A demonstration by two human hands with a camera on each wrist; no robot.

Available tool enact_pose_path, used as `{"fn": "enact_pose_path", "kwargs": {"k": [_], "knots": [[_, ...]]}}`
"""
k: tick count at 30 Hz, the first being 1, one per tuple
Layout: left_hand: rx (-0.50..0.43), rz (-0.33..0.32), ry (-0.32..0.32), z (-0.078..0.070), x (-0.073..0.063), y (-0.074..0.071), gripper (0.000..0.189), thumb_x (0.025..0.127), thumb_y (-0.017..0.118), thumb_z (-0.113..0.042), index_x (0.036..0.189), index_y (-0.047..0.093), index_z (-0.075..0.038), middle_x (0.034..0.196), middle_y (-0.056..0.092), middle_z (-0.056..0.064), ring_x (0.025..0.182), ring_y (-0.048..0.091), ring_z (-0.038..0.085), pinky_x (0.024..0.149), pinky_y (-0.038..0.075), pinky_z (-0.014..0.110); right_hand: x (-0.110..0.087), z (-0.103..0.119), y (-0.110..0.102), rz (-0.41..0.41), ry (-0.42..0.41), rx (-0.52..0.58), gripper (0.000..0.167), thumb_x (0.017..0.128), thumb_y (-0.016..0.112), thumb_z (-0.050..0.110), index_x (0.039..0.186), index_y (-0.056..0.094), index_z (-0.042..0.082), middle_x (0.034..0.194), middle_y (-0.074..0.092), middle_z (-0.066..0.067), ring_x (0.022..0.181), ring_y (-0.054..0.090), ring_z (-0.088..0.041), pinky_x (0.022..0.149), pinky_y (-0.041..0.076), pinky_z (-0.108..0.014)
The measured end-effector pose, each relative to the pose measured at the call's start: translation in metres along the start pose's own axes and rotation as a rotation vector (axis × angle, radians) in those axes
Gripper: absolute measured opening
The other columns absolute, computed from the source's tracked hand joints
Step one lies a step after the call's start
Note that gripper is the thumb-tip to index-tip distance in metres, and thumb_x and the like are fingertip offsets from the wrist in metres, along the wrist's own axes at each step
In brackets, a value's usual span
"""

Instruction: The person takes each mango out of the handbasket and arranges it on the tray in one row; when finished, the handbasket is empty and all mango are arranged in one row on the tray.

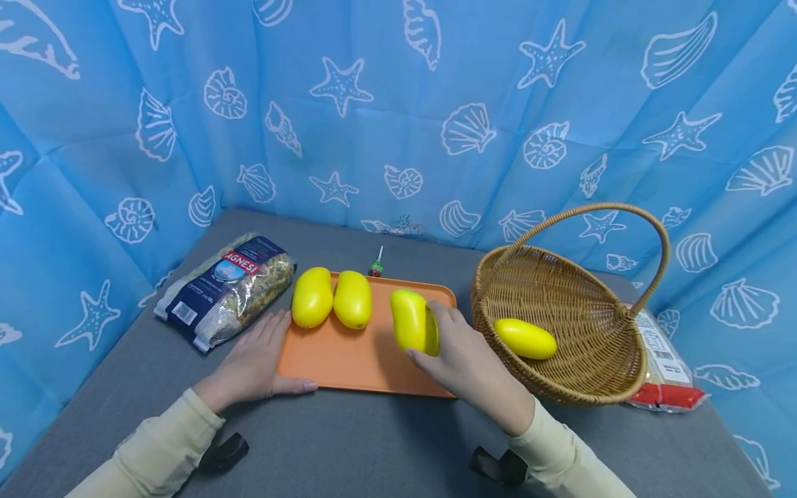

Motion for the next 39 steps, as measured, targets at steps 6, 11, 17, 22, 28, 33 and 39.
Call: {"fn": "enact_pose_path", "kwargs": {"k": [6, 11, 17, 22, 28, 33, 39], "knots": [[0.001, 0.004, -0.008, 0.0, 0.0, -0.001, 0.135, 0.061, 0.052, -0.09, 0.148, 0.02, 0.008, 0.153, 0.019, 0.03, 0.14, 0.019, 0.047, 0.113, 0.02, 0.06, 0.02, -0.002, 0.019, 0.013, 0.063, 0.003, 0.072, 0.083, 0.072, 0.041, 0.135, 0.045, 0.0, 0.096, 0.055, -0.011, 0.065, 0.051, -0.018, 0.051, 0.043, -0.025], [-0.004, -0.002, -0.003, -0.002, -0.001, -0.002, 0.134, 0.062, 0.054, -0.089, 0.147, 0.022, 0.008, 0.153, 0.021, 0.03, 0.14, 0.021, 0.047, 0.112, 0.022, 0.061, 0.035, -0.008, 0.033, 0.027, 0.082, 0.007, 0.067, 0.084, 0.071, 0.04, 0.13, 0.046, -0.001, 0.089, 0.052, -0.01, 0.062, 0.05, -0.019, 0.049, 0.041, -0.026], [-0.012, -0.005, -0.001, -0.002, -0.001, -0.003, 0.133, 0.062, 0.056, -0.088, 0.147, 0.023, 0.009, 0.153, 0.022, 0.03, 0.14, 0.021, 0.047, 0.113, 0.022, 0.06, 0.048, -0.012, 0.046, 0.021, 0.091, -0.017, 0.066, 0.086, 0.069, 0.042, 0.129, 0.047, -0.002, 0.088, 0.051, -0.01, 0.063, 0.049, -0.019, 0.05, 0.039, -0.026], [-0.008, -0.011, 0.006, -0.001, -0.001, -0.001, 0.134, 0.061, 0.054, -0.089, 0.147, 0.022, 0.009, 0.153, 0.021, 0.03, 0.14, 0.021, 0.047, 0.113, 0.022, 0.061, 0.055, -0.008, 0.05, 0.001, 0.088, -0.033, 0.065, 0.086, 0.067, 0.044, 0.128, 0.047, -0.001, 0.087, 0.05, -0.009, 0.063, 0.048, -0.019, 0.05, 0.038, -0.026], [-0.006, -0.005, 0.004, -0.001, -0.001, -0.002, 0.133, 0.063, 0.055, -0.088, 0.147, 0.022, 0.009, 0.153, 0.02, 0.031, 0.141, 0.02, 0.047, 0.113, 0.021, 0.06, 0.063, -0.004, 0.054, -0.007, 0.088, -0.022, 0.063, 0.087, 0.067, 0.044, 0.127, 0.048, -0.002, 0.089, 0.049, -0.01, 0.066, 0.048, -0.019, 0.051, 0.038, -0.026], [-0.005, -0.001, 0.008, -0.005, -0.002, -0.007, 0.132, 0.064, 0.056, -0.087, 0.147, 0.022, 0.01, 0.152, 0.021, 0.032, 0.14, 0.021, 0.048, 0.112, 0.022, 0.061, 0.068, -0.004, 0.058, 0.003, 0.12, -0.012, 0.065, 0.088, 0.065, 0.045, 0.13, 0.046, -0.001, 0.093, 0.049, -0.01, 0.07, 0.049, -0.02, 0.055, 0.04, -0.027], [0.0, -0.002, 0.01, -0.005, -0.003, -0.007, 0.132, 0.064, 0.056, -0.086, 0.146, 0.022, 0.01, 0.152, 0.021, 0.032, 0.14, 0.021, 0.048, 0.112, 0.022, 0.061, 0.073, -0.003, 0.061, -0.005, 0.109, -0.01, 0.064, 0.088, 0.066, 0.044, 0.13, 0.047, -0.001, 0.094, 0.051, -0.01, 0.072, 0.048, -0.02, 0.057, 0.041, -0.028]]}}
Point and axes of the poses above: each hand's wrist, its own x-axis towards the middle knuckle, its own y-axis out of the palm, z = x × y, the point moved 5 cm from there along x, towards the middle knuckle
